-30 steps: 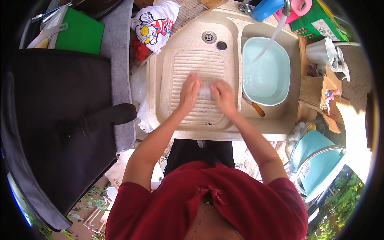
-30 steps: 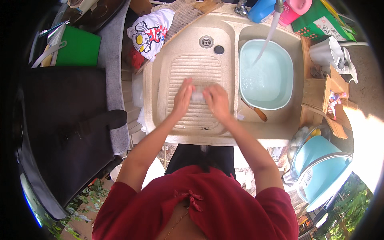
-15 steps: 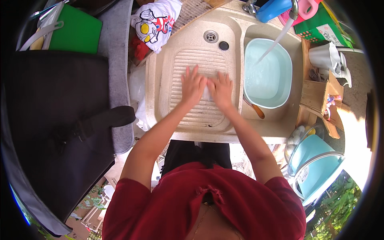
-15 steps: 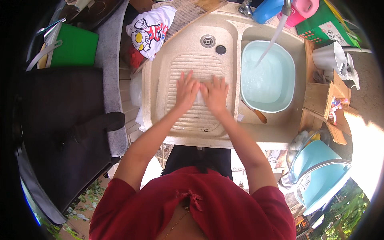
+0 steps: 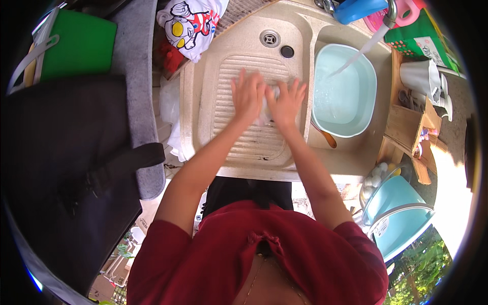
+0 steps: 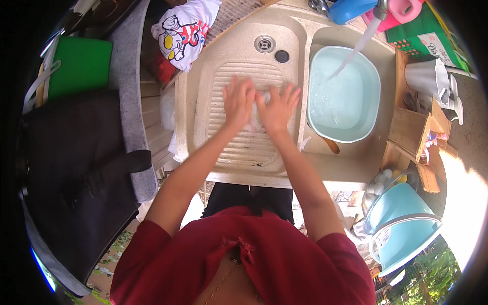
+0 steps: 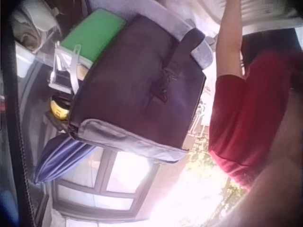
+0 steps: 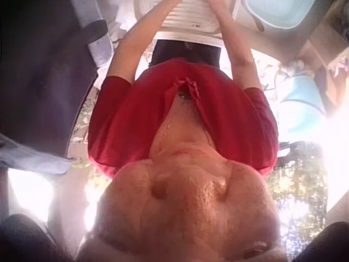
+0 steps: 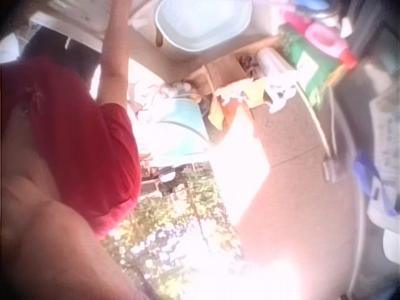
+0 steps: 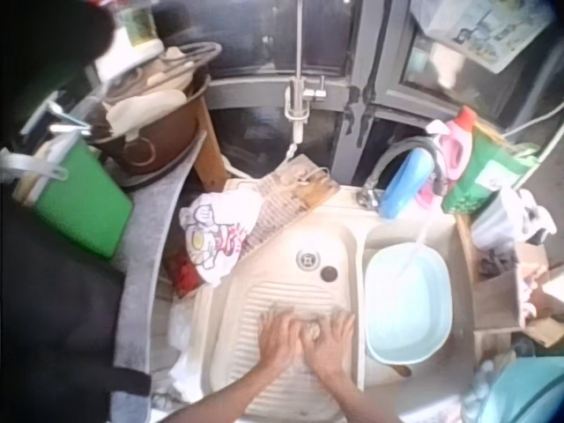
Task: The person washes clothes by hand in a bowl of water and on a washboard, using their hands to scrub the fabric against the board and rinse it in the water.
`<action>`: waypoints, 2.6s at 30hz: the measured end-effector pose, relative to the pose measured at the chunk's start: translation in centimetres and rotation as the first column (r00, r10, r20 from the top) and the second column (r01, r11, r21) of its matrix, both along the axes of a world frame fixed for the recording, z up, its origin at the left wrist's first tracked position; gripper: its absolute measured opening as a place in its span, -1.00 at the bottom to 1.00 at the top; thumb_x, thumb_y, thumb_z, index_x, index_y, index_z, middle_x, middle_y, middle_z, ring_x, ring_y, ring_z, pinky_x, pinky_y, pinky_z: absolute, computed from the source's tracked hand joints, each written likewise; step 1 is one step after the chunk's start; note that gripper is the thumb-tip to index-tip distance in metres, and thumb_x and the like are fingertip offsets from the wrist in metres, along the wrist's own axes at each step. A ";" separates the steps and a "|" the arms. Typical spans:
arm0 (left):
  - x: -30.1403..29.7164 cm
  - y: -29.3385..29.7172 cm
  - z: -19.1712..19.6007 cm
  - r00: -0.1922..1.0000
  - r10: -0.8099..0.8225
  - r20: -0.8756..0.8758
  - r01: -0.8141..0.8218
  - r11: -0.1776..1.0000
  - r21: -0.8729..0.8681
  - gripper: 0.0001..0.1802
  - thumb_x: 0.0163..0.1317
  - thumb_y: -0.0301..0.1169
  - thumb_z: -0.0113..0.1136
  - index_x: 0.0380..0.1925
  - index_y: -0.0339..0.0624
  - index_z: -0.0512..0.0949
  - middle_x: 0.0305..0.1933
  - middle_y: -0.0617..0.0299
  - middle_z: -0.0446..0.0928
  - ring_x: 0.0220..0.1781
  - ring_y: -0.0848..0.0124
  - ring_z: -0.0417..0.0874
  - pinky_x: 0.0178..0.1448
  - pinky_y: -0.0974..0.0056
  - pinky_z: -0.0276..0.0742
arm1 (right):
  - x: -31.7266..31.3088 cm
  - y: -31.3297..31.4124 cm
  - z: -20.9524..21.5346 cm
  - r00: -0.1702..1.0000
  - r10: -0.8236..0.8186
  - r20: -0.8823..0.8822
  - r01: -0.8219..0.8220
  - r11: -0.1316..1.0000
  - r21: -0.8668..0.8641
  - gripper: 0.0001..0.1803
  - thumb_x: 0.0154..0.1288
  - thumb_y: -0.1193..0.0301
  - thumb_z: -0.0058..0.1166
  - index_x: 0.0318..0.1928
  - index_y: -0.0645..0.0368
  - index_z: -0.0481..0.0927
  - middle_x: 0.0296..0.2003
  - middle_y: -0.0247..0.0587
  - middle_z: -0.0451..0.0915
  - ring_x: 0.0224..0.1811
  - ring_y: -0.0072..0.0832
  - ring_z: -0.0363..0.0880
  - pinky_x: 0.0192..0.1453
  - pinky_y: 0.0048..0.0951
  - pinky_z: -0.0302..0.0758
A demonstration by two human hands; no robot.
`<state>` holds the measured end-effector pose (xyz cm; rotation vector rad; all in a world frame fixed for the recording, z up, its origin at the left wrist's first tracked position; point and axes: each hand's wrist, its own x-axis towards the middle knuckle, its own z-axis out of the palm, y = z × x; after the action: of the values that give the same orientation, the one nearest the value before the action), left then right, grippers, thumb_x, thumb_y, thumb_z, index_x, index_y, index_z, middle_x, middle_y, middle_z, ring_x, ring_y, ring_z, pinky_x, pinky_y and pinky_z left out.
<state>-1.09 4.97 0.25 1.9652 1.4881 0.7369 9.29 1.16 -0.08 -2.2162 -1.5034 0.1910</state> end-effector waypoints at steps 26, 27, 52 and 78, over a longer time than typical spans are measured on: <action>0.6 0.3 -1.2 0.905 0.293 0.308 -0.206 0.936 -0.287 -0.86 0.24 -0.38 -0.05 -0.33 -0.22 0.42 -0.47 0.02 0.51 -0.45 0.18 0.52 -0.37 0.25 0.40 | 0.3 1.2 -0.7 0.774 0.432 -0.463 -0.324 0.899 0.296 -0.83 0.02 0.42 0.05 -0.61 0.22 0.48 -0.63 -0.03 0.43 -0.55 -0.13 0.43 -0.45 -0.20 0.34; 0.5 0.6 -1.1 0.906 0.272 0.325 -0.192 0.947 -0.259 -0.86 0.24 -0.38 -0.05 -0.33 -0.22 0.42 -0.47 0.02 0.51 -0.45 0.18 0.52 -0.37 0.25 0.40 | 0.5 1.1 -0.4 0.784 0.437 -0.442 -0.316 0.893 0.322 -0.83 0.02 0.42 0.05 -0.61 0.22 0.48 -0.63 -0.03 0.43 -0.55 -0.13 0.43 -0.45 -0.20 0.34; -0.2 -8.2 8.9 0.038 0.662 0.748 0.548 0.613 -0.570 -0.65 0.27 -0.28 -0.08 -0.02 -0.22 0.39 -0.07 0.16 0.49 -0.08 0.29 0.53 0.01 0.28 0.48 | 5.3 -7.3 11.4 0.729 0.062 -0.682 0.076 0.983 0.170 -0.73 0.18 0.33 0.07 -0.19 0.26 0.47 -0.40 -0.27 0.55 -0.42 -0.52 0.49 -0.29 -0.49 0.44; 16.9 -1.9 7.1 0.775 0.305 0.554 0.151 0.761 -0.631 -0.39 0.22 -0.02 -0.06 0.08 -0.32 0.26 -0.05 0.01 0.46 -0.09 0.29 0.50 -0.10 0.27 0.38 | 28.1 -6.5 1.2 0.385 -0.277 -0.880 0.605 0.796 0.014 -0.67 0.31 0.29 -0.12 -0.06 0.28 0.45 -0.23 -0.18 0.56 -0.20 -0.41 0.52 -0.07 -0.48 0.42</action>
<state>15.77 3.02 7.40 0.9723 1.1726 0.6924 37.38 -5.37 1.17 -1.6924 -0.2988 0.6756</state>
